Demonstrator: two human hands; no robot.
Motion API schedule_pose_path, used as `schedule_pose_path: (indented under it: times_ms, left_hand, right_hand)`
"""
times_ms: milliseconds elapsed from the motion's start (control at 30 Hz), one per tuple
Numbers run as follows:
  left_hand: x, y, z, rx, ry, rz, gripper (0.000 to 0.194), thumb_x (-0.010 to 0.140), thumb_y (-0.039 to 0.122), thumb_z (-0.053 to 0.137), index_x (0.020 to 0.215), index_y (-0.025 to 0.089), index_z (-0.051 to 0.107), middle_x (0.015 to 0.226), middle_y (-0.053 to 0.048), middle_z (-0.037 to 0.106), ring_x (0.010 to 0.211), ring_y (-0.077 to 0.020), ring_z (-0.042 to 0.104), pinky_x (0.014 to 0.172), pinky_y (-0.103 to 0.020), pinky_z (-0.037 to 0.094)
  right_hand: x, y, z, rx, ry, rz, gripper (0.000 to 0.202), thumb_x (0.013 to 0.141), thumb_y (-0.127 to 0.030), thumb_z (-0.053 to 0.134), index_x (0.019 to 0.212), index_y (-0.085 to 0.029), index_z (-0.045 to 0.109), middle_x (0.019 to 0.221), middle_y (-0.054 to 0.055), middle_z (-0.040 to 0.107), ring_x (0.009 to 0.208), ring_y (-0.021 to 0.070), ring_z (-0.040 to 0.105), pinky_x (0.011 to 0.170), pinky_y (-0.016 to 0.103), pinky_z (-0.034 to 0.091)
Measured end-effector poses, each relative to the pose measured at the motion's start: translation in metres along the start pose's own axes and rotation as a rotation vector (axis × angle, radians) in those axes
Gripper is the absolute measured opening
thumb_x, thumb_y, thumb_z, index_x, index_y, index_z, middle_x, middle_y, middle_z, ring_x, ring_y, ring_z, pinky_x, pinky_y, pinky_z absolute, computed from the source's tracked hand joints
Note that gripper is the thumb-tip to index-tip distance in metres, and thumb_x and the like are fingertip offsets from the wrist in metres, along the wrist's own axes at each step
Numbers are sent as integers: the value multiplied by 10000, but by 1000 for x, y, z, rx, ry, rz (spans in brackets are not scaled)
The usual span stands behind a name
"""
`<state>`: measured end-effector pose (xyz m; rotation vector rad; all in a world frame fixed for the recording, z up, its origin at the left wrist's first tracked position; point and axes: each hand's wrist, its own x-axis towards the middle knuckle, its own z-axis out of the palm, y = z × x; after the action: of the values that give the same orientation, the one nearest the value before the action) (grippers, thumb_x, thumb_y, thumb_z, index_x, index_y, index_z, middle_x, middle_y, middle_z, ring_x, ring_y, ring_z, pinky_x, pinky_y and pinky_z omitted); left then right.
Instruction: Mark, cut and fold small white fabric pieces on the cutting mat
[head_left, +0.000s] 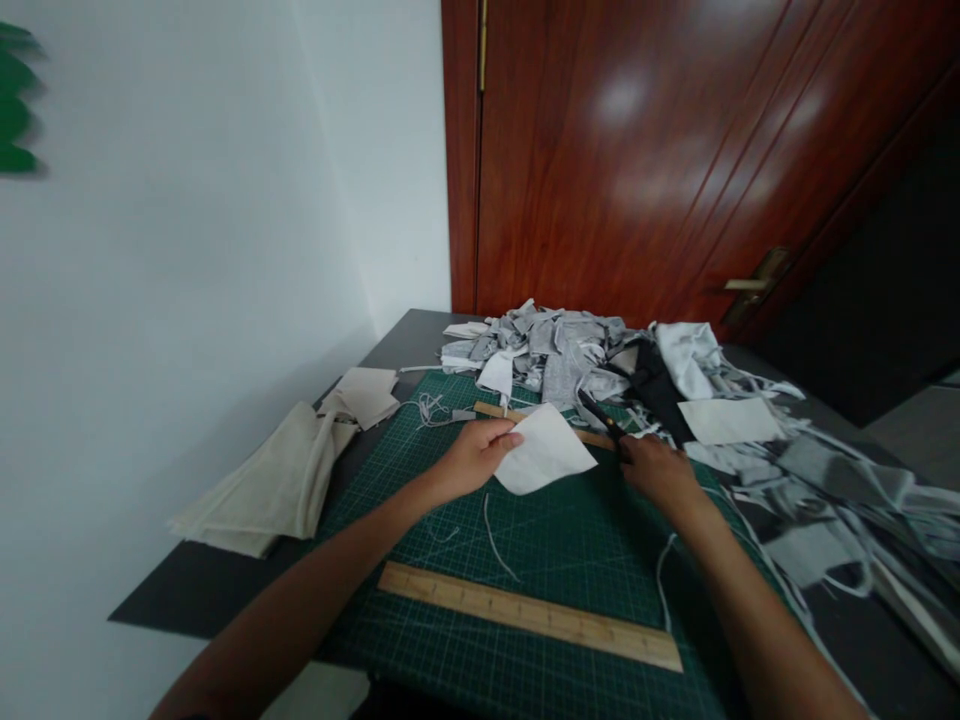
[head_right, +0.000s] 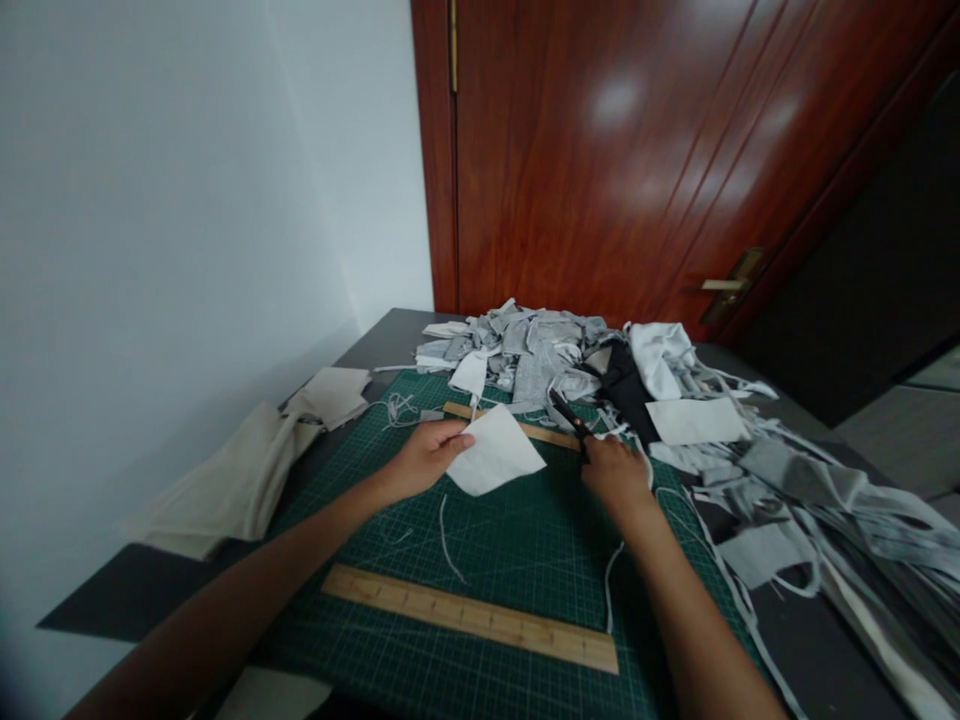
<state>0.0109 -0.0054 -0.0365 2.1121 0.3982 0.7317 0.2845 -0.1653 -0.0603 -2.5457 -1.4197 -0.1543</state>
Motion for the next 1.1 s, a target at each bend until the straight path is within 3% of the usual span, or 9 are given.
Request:
schedule_pose_path:
  times_ms: [67, 167, 267, 333, 367, 500, 667, 867, 1100]
  left_hand:
    - [0, 3, -3, -94, -22, -17, 397, 943, 478, 541, 707, 166, 605, 631, 27, 531, 588, -121, 453, 539, -224, 306]
    - [-1, 4, -3, -157, -53, -61, 335, 910, 457, 589, 838, 153, 710, 732, -12, 650, 640, -143, 536, 563, -228, 361]
    - [-2, 4, 0, -205, -76, -100, 309, 874, 444, 644, 886, 155, 752, 762, -27, 694, 648, -150, 572, 573, -233, 391]
    - [-1, 5, 0, -271, -60, -114, 298, 828, 443, 708, 888, 157, 761, 779, -33, 711, 657, -151, 594, 588, -237, 417]
    - [0, 6, 0, -316, -37, -118, 300, 788, 438, 754, 898, 158, 763, 810, -40, 726, 681, -156, 615, 605, -241, 436]
    - [4, 9, 2, -552, 45, -191, 488, 627, 393, 903, 1029, 157, 758, 979, -77, 767, 819, -197, 683, 695, -274, 510]
    - [4, 3, 8, -648, 34, -307, 514, 629, 505, 907, 954, 127, 780, 881, -78, 774, 756, -191, 671, 702, -295, 515]
    - [4, -3, 10, -544, 162, -315, 556, 633, 673, 840, 732, 135, 740, 670, -25, 688, 573, -130, 540, 542, -245, 394]
    - [4, 0, 9, -566, 187, -320, 566, 640, 691, 829, 678, 142, 694, 601, 9, 592, 545, -111, 487, 517, -231, 378]
  right_hand:
    - [-2, -7, -7, 82, 79, 1, 274, 861, -217, 633, 1109, -165, 739, 1135, 225, 729, 1100, 411, 673, 940, 543, 468]
    - [-5, -32, -14, 657, 144, -113, 400, 929, -453, 598, 1208, -185, 703, 1203, 191, 727, 1114, 352, 682, 961, 491, 502]
    - [-16, -68, -13, 1281, -80, -153, 601, 798, -696, 700, 1176, -229, 714, 1097, 120, 771, 939, 298, 726, 789, 406, 569]
    - [-26, -90, -9, 1453, -209, -113, 556, 718, -647, 809, 1061, -214, 741, 887, 73, 779, 721, 242, 698, 630, 338, 538]
    - [-30, -99, -7, 1495, -200, -92, 497, 705, -602, 839, 988, -204, 748, 836, 58, 769, 675, 218, 675, 602, 318, 519]
    - [-34, -110, -1, 1576, 64, -6, 358, 720, -493, 859, 881, -204, 723, 795, 23, 744, 662, 180, 633, 604, 292, 502]
    - [-26, -100, 2, 1546, 242, 15, 321, 794, -494, 799, 911, -211, 702, 804, 25, 745, 683, 180, 634, 614, 289, 501]
    - [-24, -96, 3, 1485, 260, 28, 368, 789, -543, 785, 919, -207, 714, 762, 34, 753, 652, 197, 643, 584, 297, 493]
    - [-24, -95, 1, 1446, 278, 12, 346, 773, -540, 797, 861, -213, 728, 746, 27, 752, 678, 206, 638, 609, 305, 492]
